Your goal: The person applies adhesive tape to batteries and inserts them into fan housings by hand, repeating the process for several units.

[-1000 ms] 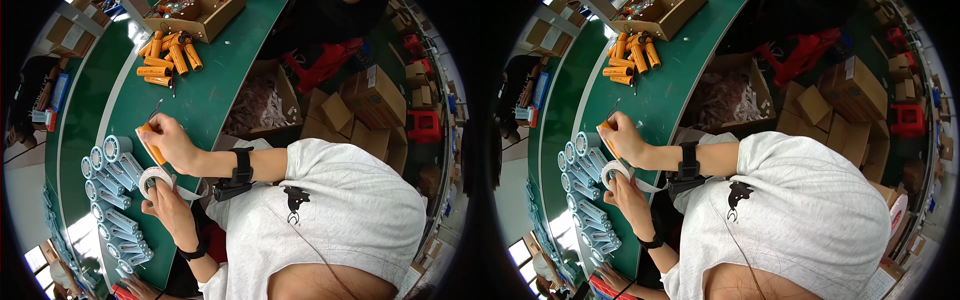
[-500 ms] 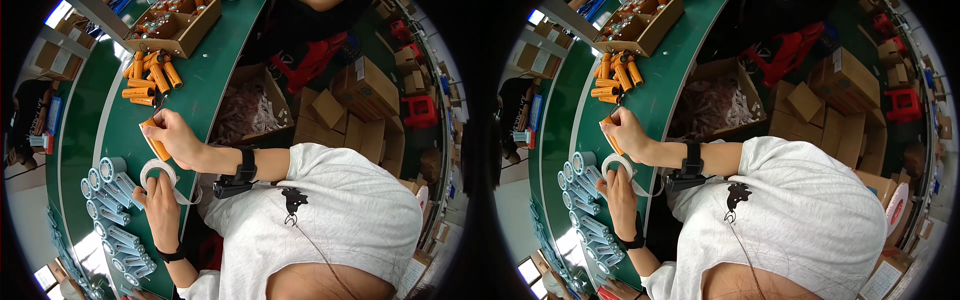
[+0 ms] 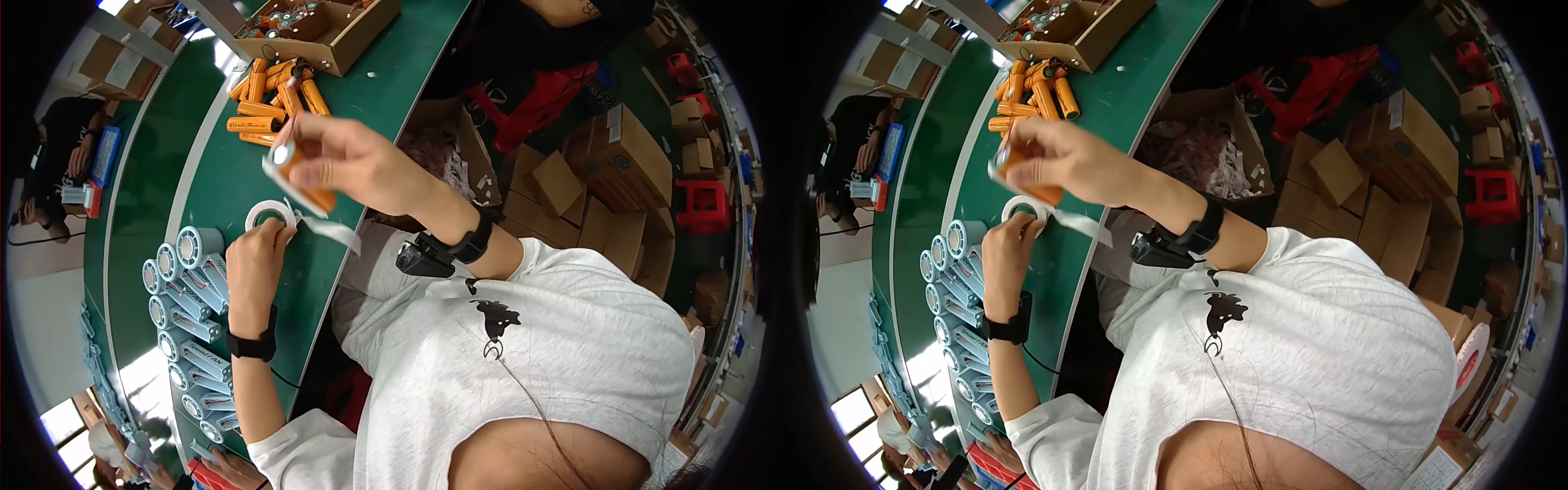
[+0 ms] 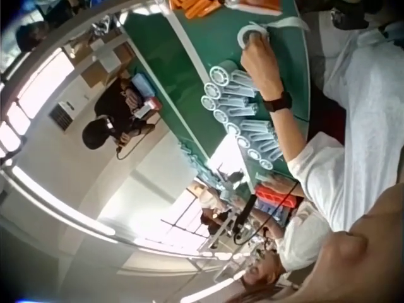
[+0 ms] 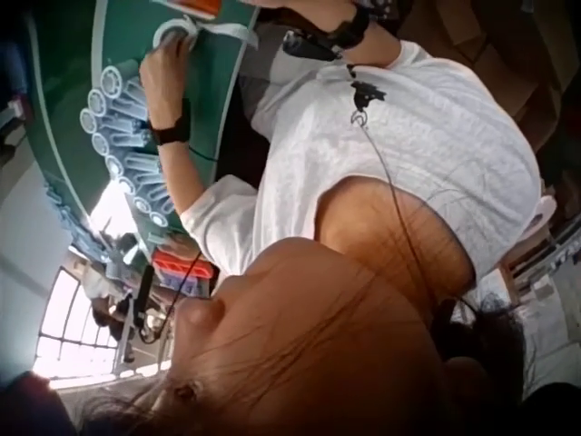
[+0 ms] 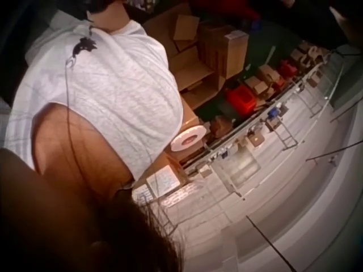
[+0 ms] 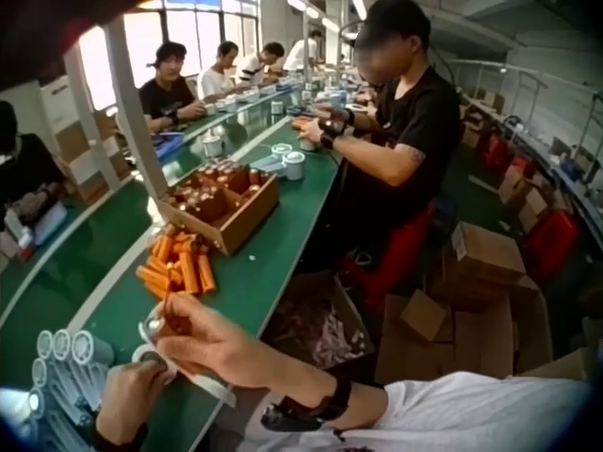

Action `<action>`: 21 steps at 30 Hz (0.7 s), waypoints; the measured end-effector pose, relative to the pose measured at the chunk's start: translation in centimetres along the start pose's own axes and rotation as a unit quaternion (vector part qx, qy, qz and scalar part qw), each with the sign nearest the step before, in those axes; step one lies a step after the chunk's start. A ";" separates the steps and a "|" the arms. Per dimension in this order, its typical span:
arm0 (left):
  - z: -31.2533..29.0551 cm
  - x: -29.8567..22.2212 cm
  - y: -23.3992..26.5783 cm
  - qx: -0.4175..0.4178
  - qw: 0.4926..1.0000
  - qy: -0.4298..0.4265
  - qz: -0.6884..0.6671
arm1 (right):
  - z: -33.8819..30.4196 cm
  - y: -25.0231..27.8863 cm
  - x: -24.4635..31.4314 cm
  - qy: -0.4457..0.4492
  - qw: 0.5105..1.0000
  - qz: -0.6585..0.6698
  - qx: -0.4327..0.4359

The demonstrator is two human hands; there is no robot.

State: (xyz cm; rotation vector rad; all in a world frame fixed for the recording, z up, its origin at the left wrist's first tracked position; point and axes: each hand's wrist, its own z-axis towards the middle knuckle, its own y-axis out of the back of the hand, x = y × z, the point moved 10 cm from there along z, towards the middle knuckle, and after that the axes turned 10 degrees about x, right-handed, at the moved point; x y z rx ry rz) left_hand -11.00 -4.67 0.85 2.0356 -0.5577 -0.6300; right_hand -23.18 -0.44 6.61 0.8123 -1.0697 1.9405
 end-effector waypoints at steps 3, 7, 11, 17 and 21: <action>0.0 -1.1 3.3 -0.104 0.972 -0.132 -0.167 | -1.7 -6.2 -1.0 -0.031 0.945 -0.215 0.246; -3.4 1.2 8.5 -0.254 0.946 -0.200 -0.022 | -2.0 -11.6 -8.3 -0.100 0.911 -0.253 0.310; -2.2 4.0 6.8 -0.185 0.952 -0.052 0.238 | -2.3 -12.5 -13.0 -0.154 0.740 -0.525 0.391; -2.4 2.5 4.6 -0.045 0.983 -0.169 0.056 | -5.6 -9.0 -6.9 -0.120 0.670 -0.632 0.371; -3.7 0.3 2.4 -0.071 0.978 -0.197 0.005 | -7.1 -7.6 -5.2 -0.129 0.674 -0.636 0.353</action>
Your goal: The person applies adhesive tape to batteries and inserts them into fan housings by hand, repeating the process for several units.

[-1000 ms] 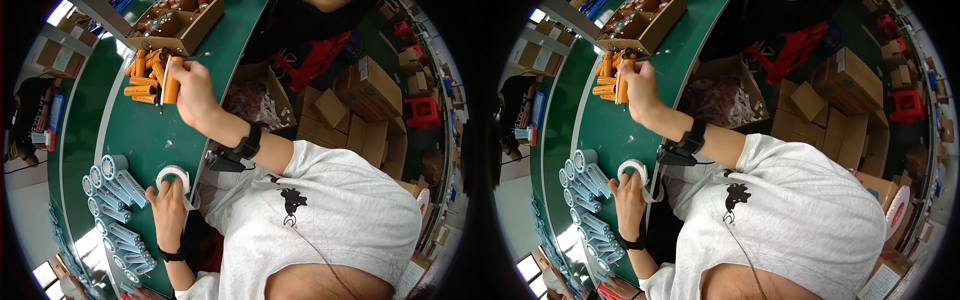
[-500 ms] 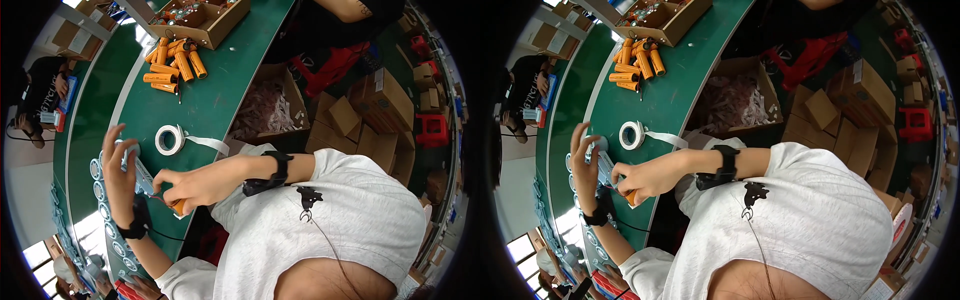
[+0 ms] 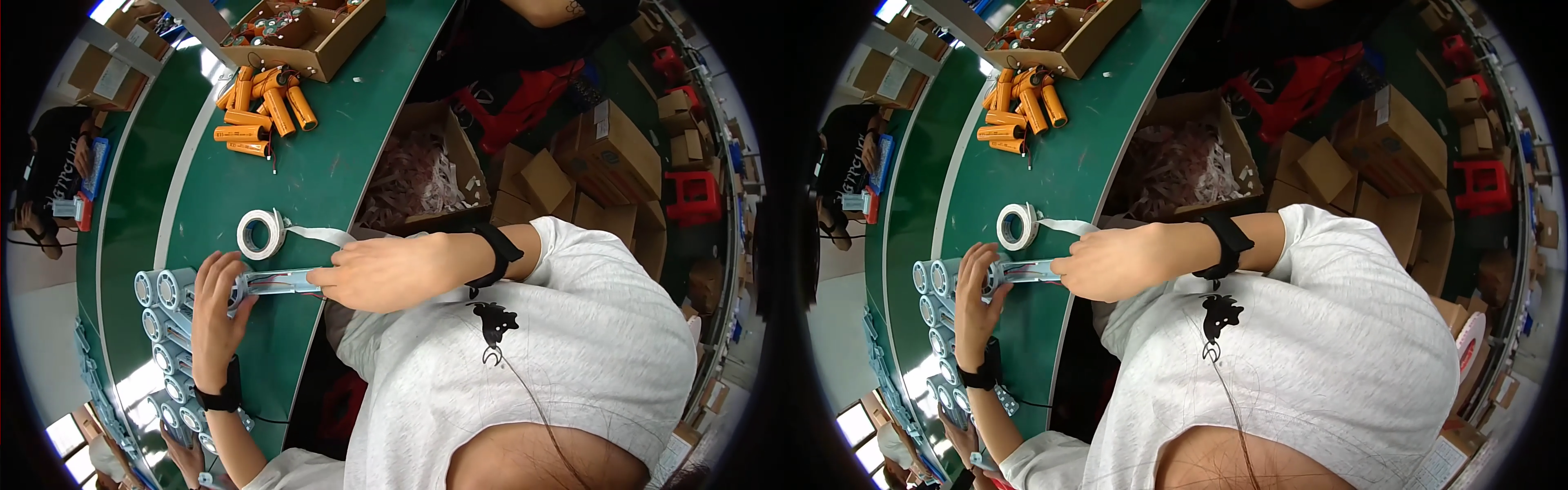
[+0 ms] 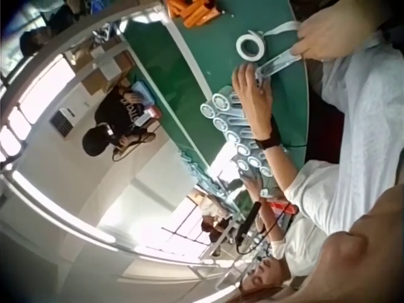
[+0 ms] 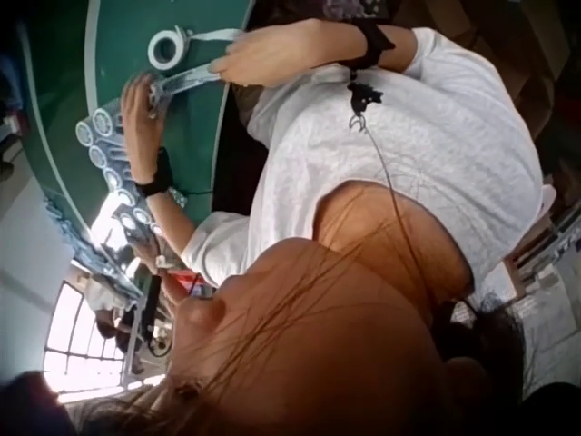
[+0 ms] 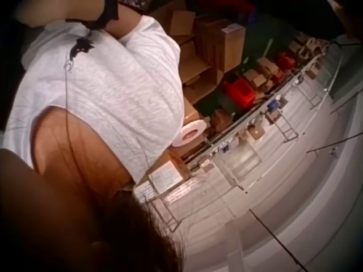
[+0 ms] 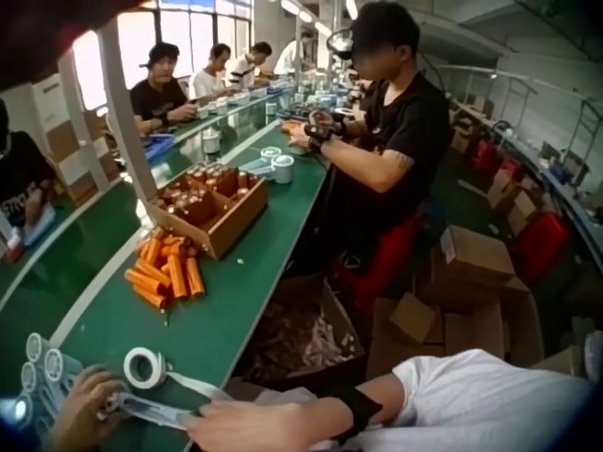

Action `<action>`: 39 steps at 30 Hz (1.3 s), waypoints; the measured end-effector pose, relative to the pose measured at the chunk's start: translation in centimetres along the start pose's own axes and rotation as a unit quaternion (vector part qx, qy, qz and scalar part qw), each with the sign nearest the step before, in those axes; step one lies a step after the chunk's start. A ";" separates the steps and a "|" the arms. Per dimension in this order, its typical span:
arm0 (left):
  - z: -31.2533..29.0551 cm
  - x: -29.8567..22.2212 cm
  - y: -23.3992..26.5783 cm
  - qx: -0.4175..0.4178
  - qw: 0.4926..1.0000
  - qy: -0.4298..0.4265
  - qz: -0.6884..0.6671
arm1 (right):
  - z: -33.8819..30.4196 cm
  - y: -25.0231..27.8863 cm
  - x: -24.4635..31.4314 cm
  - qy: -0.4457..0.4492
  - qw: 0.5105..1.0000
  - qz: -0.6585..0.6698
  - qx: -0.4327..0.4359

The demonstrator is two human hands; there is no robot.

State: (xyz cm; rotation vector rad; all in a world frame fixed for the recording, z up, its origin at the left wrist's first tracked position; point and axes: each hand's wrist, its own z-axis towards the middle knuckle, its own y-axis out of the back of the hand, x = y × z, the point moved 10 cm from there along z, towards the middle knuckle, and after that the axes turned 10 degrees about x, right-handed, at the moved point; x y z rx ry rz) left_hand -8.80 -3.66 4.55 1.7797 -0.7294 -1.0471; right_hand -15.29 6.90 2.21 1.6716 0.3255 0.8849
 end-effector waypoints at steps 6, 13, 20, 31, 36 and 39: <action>-1.9 -0.2 -0.4 -0.098 0.995 0.011 0.006 | 0.6 -0.4 0.5 0.012 0.999 0.037 0.025; -0.8 -2.3 -0.8 -0.073 0.991 0.025 0.110 | 0.9 -0.5 -0.6 0.006 0.992 0.104 0.075; -1.6 0.6 -0.8 -0.166 0.979 0.030 -0.114 | -2.9 10.6 -4.0 0.098 0.895 0.330 -0.283; -1.8 0.3 -0.7 -0.210 0.972 0.053 -0.089 | 1.7 4.7 -3.8 0.006 0.890 0.302 -0.342; -1.8 -0.4 -0.7 -0.209 0.977 0.024 -0.043 | 1.7 5.2 -2.3 0.037 0.898 0.185 -0.397; -1.8 -0.5 -0.7 -0.205 0.977 0.027 -0.044 | 1.9 5.0 -1.7 0.040 0.909 0.151 -0.387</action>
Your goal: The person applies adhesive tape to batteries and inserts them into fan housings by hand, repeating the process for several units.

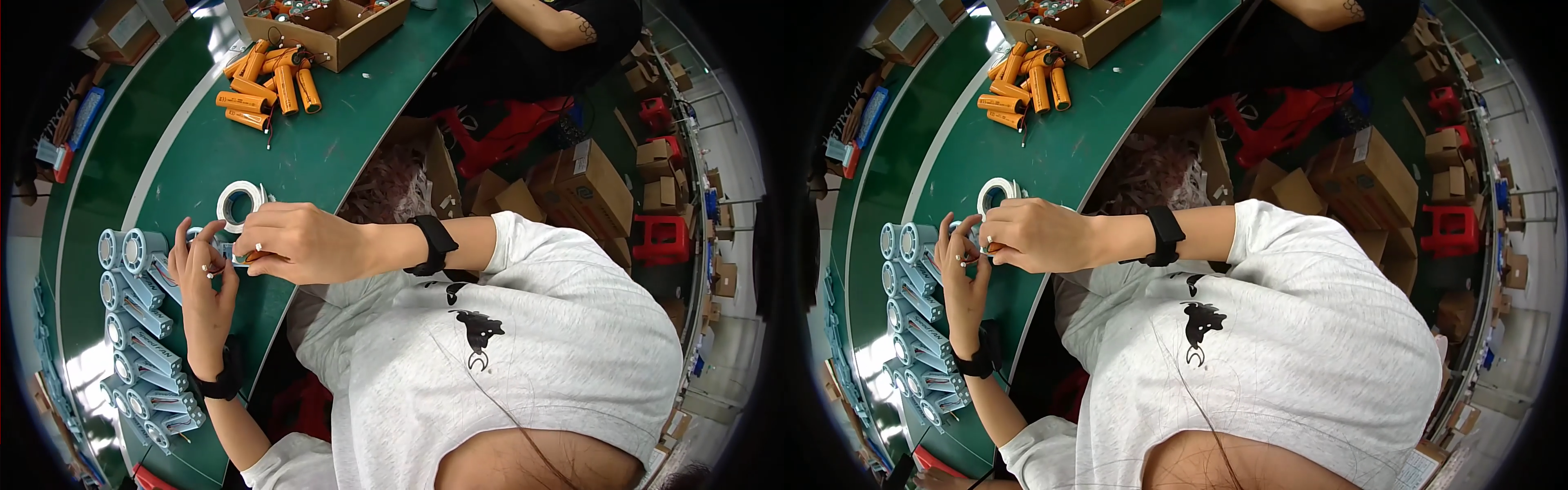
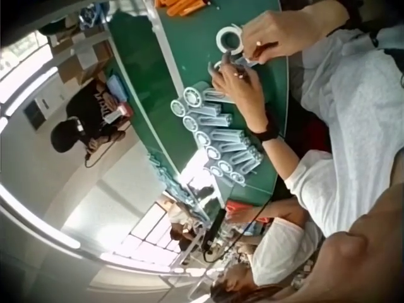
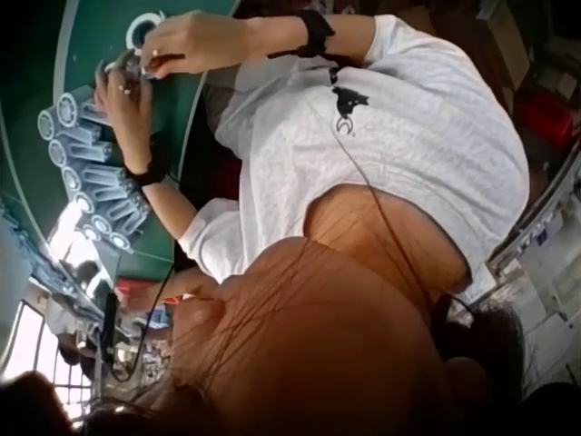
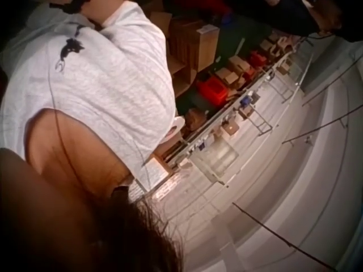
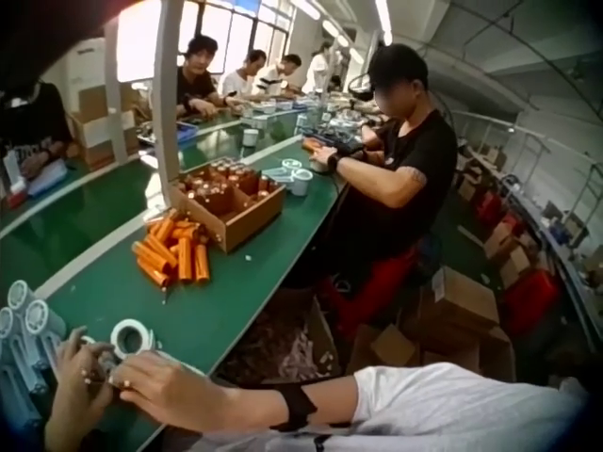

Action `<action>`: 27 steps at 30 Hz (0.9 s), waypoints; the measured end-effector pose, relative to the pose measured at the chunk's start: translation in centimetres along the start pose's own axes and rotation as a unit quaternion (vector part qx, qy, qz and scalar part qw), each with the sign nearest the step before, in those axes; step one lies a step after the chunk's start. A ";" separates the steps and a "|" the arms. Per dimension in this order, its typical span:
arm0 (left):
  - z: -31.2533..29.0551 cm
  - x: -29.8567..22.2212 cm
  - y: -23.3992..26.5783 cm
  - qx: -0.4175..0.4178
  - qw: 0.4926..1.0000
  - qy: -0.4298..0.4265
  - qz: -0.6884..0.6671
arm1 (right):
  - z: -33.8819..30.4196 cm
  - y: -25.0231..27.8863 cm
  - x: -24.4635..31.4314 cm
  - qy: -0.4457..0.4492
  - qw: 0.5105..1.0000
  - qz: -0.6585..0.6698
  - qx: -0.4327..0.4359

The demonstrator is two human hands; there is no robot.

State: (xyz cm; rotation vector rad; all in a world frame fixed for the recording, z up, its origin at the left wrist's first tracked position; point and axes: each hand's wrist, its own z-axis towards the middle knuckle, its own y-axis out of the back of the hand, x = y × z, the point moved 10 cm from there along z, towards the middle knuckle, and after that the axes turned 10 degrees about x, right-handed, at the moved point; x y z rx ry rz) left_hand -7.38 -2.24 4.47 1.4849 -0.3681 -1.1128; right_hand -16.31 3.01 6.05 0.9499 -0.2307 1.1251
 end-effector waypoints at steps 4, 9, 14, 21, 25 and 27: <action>0.0 0.0 -0.1 0.001 1.000 0.014 -0.002 | 0.5 0.5 1.7 0.030 0.999 -0.022 -0.013; 0.2 0.1 -0.1 -0.003 1.000 0.021 0.014 | 0.4 -1.2 0.2 -0.019 0.995 -0.068 0.068; 0.3 0.7 -0.1 0.001 0.999 0.038 -0.004 | 1.4 -2.4 -1.4 -0.060 0.987 -0.080 0.128; -0.1 1.6 0.1 -0.005 0.994 0.030 -0.102 | 0.5 -7.1 -6.4 -0.264 0.900 0.108 0.330; 0.0 1.4 0.2 -0.003 0.985 0.024 -0.173 | -0.5 -6.0 -6.2 -0.221 0.935 0.116 0.250; 0.2 1.1 0.3 0.008 0.981 0.020 -0.192 | -0.6 -6.6 -5.9 -0.222 0.946 0.110 0.209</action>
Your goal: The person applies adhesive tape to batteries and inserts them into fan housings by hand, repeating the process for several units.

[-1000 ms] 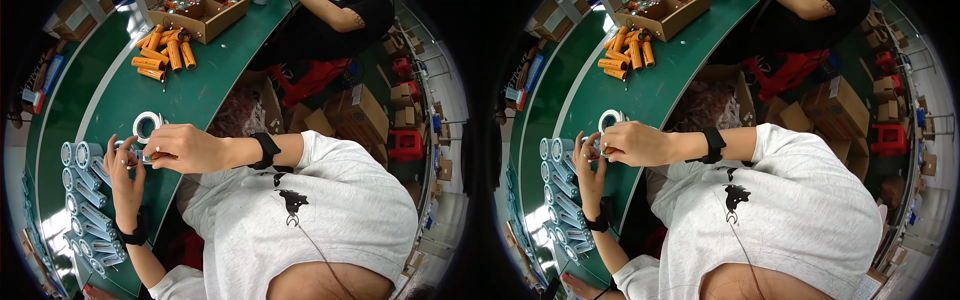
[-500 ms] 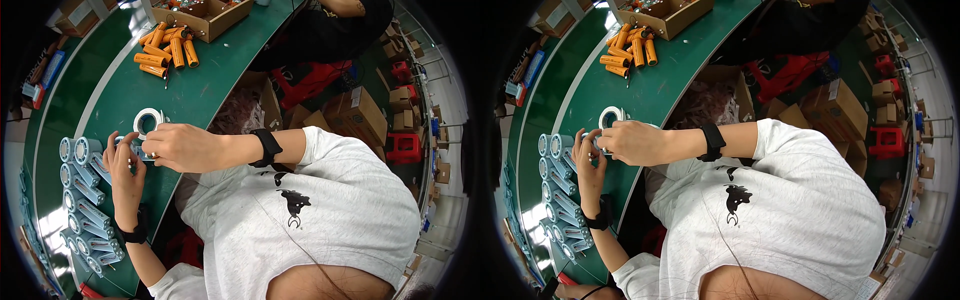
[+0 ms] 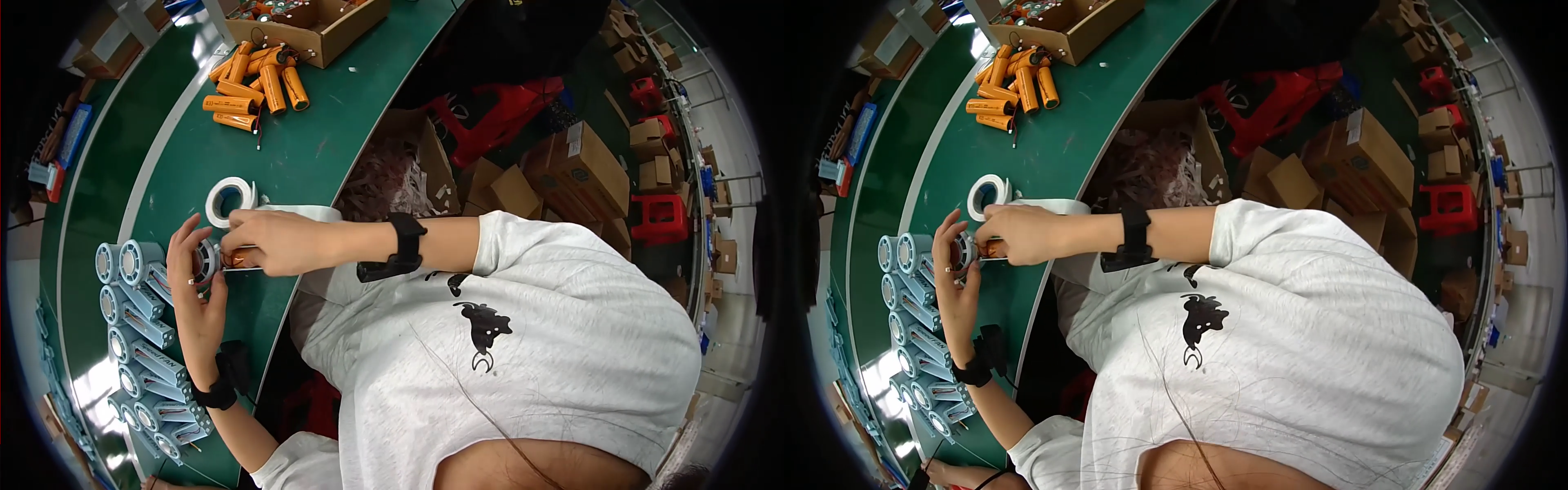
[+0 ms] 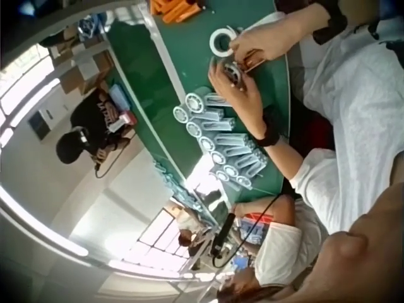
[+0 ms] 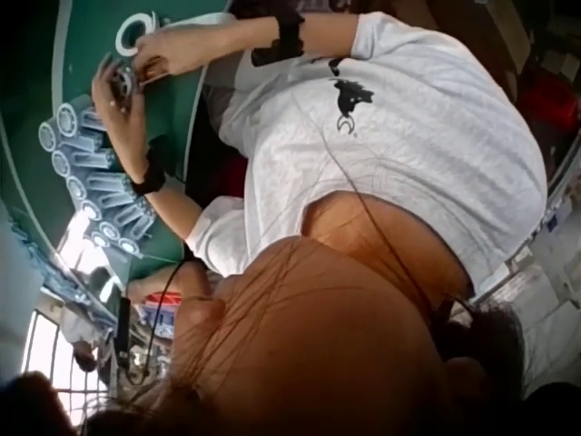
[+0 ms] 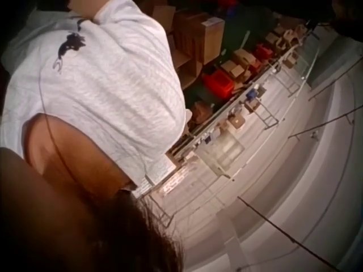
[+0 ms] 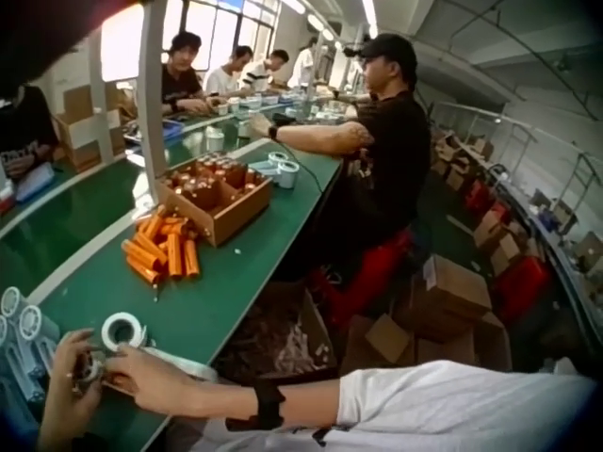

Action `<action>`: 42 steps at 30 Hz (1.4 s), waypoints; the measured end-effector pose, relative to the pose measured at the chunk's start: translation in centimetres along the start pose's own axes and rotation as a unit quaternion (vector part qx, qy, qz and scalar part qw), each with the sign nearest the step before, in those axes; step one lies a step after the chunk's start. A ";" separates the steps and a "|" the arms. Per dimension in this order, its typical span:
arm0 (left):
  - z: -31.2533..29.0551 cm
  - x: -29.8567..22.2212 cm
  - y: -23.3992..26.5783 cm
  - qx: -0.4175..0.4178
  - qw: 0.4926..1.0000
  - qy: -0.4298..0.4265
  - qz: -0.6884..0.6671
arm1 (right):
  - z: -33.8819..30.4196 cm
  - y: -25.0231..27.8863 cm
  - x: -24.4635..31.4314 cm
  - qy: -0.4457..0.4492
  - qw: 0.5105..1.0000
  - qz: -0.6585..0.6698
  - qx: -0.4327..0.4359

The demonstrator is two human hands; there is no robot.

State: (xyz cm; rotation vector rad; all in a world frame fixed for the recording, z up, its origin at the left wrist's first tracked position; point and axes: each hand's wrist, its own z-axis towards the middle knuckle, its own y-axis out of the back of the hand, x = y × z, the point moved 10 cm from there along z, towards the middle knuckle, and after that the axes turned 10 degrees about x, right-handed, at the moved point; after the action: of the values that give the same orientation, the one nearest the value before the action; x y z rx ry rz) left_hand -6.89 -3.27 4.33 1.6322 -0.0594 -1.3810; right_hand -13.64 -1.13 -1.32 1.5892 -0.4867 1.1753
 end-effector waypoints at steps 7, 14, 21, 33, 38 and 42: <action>0.0 0.1 0.4 0.076 0.992 0.009 0.100 | -0.2 0.1 -1.6 -0.013 0.966 0.249 0.076; 1.7 -0.3 1.7 0.109 0.970 0.063 0.208 | -2.3 3.6 0.2 0.015 0.994 0.103 -0.030; 9.7 5.1 18.8 -0.078 0.942 0.060 0.322 | -5.4 18.0 -1.9 -0.042 0.954 -0.076 -0.286; 13.7 4.8 5.7 0.090 0.908 -0.035 0.407 | 10.9 12.1 -3.0 -0.048 0.871 -0.490 -0.007; 7.8 0.3 -7.0 0.177 0.915 -0.028 0.363 | 10.6 15.1 -3.4 -0.087 0.912 -0.395 0.071; 6.0 -0.5 -4.5 0.042 0.933 -0.029 0.357 | 4.8 19.8 -2.0 -0.077 0.997 0.015 -0.028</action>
State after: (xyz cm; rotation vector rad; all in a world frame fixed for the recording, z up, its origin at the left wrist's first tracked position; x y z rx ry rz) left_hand -14.07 -4.21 2.33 1.4224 -0.6876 -0.8622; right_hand -27.98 -13.15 6.98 1.6365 -0.6404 1.0578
